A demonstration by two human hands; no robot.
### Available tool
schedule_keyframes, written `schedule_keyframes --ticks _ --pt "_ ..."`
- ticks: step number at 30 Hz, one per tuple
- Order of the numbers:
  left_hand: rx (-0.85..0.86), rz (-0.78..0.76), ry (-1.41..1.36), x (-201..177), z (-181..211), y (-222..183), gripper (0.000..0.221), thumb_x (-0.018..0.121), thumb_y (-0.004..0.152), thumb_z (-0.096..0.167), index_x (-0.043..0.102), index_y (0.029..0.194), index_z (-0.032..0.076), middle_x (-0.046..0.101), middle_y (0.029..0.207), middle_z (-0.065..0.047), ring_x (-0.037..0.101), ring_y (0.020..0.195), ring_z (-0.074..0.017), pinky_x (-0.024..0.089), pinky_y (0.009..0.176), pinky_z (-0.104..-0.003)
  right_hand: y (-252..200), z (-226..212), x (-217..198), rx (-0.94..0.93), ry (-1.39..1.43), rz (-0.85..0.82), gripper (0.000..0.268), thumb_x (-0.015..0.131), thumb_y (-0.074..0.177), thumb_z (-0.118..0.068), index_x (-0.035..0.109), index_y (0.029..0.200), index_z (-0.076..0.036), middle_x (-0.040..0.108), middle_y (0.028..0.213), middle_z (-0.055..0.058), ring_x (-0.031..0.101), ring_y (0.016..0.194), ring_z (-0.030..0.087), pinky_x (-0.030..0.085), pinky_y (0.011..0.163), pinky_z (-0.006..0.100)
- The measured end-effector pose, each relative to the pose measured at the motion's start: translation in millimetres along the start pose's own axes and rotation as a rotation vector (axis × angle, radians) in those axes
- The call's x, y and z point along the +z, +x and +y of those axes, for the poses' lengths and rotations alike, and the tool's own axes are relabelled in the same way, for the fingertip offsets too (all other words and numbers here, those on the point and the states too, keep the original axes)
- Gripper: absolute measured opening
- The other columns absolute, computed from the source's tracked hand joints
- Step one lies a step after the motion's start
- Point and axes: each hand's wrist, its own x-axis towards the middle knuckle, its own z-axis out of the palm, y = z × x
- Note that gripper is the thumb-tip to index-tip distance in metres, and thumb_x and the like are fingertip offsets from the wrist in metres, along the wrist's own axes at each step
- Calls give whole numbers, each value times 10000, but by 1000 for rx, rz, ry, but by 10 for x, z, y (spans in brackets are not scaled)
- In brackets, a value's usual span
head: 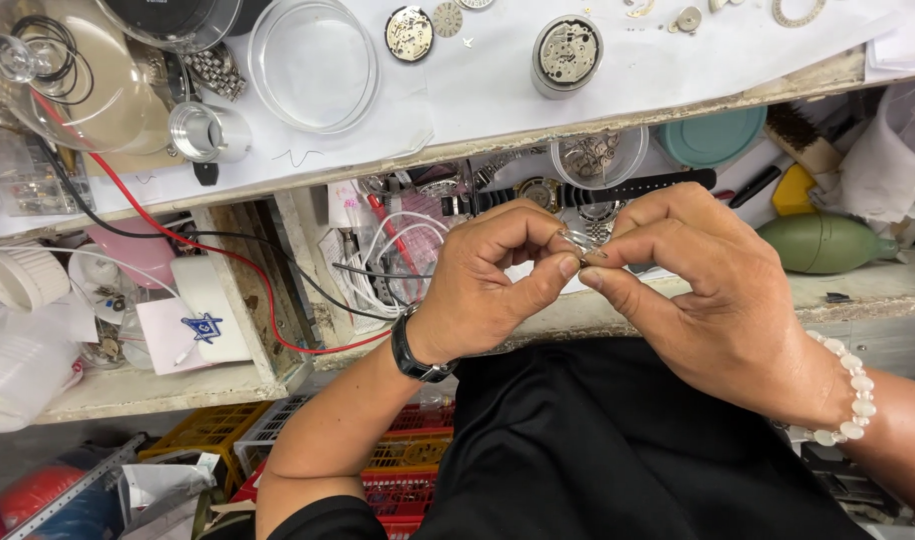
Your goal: Assembling or repairing a watch by placing tiny components onto the movement using tweezers and hands.
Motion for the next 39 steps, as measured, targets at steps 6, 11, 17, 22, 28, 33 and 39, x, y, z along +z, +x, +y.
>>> schedule_keyframes --ticks 6,11,17,22,28,33,39 --pt "26 72 45 60 -17 11 120 637 995 214 636 945 104 616 889 -13 542 768 -120 469 692 -256 2 134 71 -156 -94 116 122 829 934 -72 719 951 -19 629 958 120 602 928 252 502 815 353" --pt "77 129 107 61 58 17 31 629 967 88 628 936 89 621 900 -42 557 778 -149 497 720 -271 -61 106 -13 -429 -385 155 223 867 984 -126 676 1062 -42 605 965 112 575 866 297 474 785 421" --pt "317 149 355 75 110 7 113 572 1017 130 554 949 43 587 908 -96 557 763 -226 481 682 -341 164 -96 -138 -731 -598 68 177 620 1053 -44 776 1138 -37 756 1191 110 682 834 222 483 645 343" --pt "419 220 520 73 65 -17 77 626 935 -11 579 950 48 616 902 -84 601 786 -242 499 688 -361 179 -143 -139 -683 -746 125 76 764 1054 -39 775 995 -86 737 978 65 600 727 219 463 642 335" --pt "536 255 620 67 37 12 77 613 943 -41 578 938 28 609 871 -97 609 779 -257 510 680 -358 78 -173 -112 -583 -799 93 77 832 1050 -172 787 1012 -123 707 943 27 591 723 238 474 645 351" --pt "518 242 625 72 1 18 48 604 966 -2 576 953 35 611 885 -90 607 782 -252 505 682 -357 32 -104 -82 -547 -791 121 72 856 1039 -163 786 1040 -145 697 907 15 584 718 237 429 614 356" --pt "507 239 618 55 -10 39 43 588 991 37 573 951 32 610 891 -94 595 773 -254 509 683 -361 3 -98 -19 -385 -686 80 74 830 1027 -137 771 1071 -146 681 942 2 571 730 238 479 695 346"
